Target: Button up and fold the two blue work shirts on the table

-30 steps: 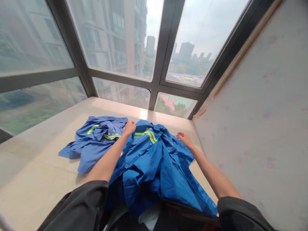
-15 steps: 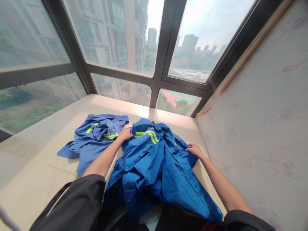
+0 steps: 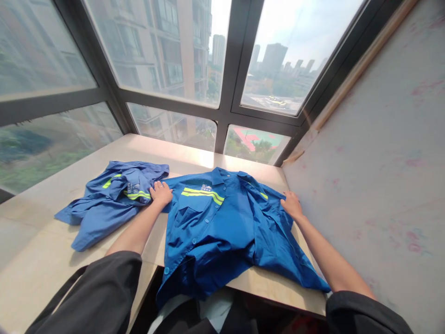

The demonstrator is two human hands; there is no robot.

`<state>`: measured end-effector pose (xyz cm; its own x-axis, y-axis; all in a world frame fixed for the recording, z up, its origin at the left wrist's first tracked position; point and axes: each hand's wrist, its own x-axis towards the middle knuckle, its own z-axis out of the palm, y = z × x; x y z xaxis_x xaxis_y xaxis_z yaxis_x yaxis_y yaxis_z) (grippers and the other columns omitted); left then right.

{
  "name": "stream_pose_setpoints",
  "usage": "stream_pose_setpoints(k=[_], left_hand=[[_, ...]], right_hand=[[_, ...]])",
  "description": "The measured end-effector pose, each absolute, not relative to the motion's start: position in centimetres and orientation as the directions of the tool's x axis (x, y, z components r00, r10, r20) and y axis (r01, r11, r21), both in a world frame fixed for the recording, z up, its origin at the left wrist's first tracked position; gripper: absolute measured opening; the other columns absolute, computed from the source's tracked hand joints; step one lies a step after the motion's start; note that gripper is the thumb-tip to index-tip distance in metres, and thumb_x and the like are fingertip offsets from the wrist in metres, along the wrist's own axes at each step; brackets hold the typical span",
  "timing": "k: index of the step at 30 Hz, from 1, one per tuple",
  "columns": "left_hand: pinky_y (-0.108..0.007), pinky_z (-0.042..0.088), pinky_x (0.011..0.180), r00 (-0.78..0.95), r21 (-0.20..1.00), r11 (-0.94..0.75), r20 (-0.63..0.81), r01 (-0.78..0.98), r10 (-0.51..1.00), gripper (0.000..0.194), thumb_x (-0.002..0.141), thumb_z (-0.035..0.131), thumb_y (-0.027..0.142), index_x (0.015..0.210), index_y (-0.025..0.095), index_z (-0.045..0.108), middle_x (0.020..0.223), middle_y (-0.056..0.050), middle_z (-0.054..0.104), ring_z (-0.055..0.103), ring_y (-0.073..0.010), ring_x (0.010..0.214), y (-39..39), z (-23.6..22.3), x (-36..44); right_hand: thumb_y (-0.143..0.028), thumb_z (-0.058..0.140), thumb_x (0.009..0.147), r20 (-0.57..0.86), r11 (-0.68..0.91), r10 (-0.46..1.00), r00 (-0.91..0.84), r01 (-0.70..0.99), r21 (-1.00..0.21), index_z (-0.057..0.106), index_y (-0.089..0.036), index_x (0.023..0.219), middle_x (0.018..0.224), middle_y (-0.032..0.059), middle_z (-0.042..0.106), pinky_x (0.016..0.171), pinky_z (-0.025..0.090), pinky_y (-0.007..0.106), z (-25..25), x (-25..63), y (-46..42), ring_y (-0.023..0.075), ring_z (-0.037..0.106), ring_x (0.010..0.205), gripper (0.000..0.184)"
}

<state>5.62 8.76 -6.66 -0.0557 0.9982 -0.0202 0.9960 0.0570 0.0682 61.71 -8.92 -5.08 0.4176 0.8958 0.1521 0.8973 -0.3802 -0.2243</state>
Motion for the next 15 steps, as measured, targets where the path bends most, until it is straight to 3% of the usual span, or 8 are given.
stream_pose_setpoints(k=[3,6,9,12,15], left_hand=[[-0.051,0.027,0.114,0.101,0.098,-0.109,0.080,0.989,0.992,0.052,0.090,0.038,0.016,0.139,0.002,0.048,0.152,-0.028,0.037,0.028,-0.0345,0.146,8.0,-5.2,8.1],[-0.038,0.035,0.112,0.230,0.265,-0.239,0.063,0.934,0.971,0.049,0.094,0.040,0.024,0.137,0.006,0.050,0.146,-0.021,0.048,0.040,-0.0286,0.141,6.1,-4.1,11.5],[-0.035,0.037,0.111,0.329,0.425,-0.322,0.058,0.846,0.943,0.050,0.094,0.046,0.036,0.135,0.009,0.054,0.140,-0.018,0.055,0.049,-0.0267,0.133,2.5,-3.6,14.1],[-0.038,0.041,0.108,0.294,0.511,-0.334,0.160,0.792,0.942,0.043,0.094,0.046,0.038,0.125,0.012,0.062,0.127,-0.015,0.064,0.057,-0.0268,0.122,-2.6,-3.3,14.5],[-0.042,0.044,0.102,0.123,0.519,-0.252,0.270,0.816,0.955,0.043,0.090,0.053,0.041,0.120,0.013,0.065,0.116,-0.015,0.066,0.059,-0.0303,0.113,-8.0,-3.1,13.2]], right_hand=[[-0.022,0.057,0.084,0.051,-0.226,0.967,0.248,0.937,-0.265,0.055,-0.012,0.134,0.134,0.0167,0.059,0.110,0.038,0.039,-6.3,59.1,-9.4,0.0274,0.052,0.128,0.051],[-0.034,0.061,0.086,-0.094,-0.269,0.963,0.253,0.921,-0.282,0.050,-0.009,0.138,0.136,0.0205,0.056,0.107,0.040,0.040,-7.5,56.8,-10.4,0.0300,0.052,0.129,0.059],[-0.040,0.062,0.086,-0.144,-0.359,0.932,0.333,0.900,-0.246,0.046,-0.007,0.141,0.136,0.0240,0.056,0.103,0.043,0.042,-8.2,55.7,-11.8,0.0335,0.052,0.128,0.066],[-0.045,0.064,0.084,-0.181,-0.467,0.882,0.434,0.855,-0.224,0.046,-0.006,0.141,0.136,0.0259,0.056,0.102,0.042,0.044,-8.2,56.1,-13.0,0.0365,0.052,0.128,0.072],[-0.052,0.069,0.079,-0.269,-0.552,0.831,0.486,0.781,-0.293,0.053,-0.008,0.136,0.133,0.0242,0.059,0.101,0.044,0.043,-7.5,57.8,-14.1,0.0372,0.055,0.124,0.074]])
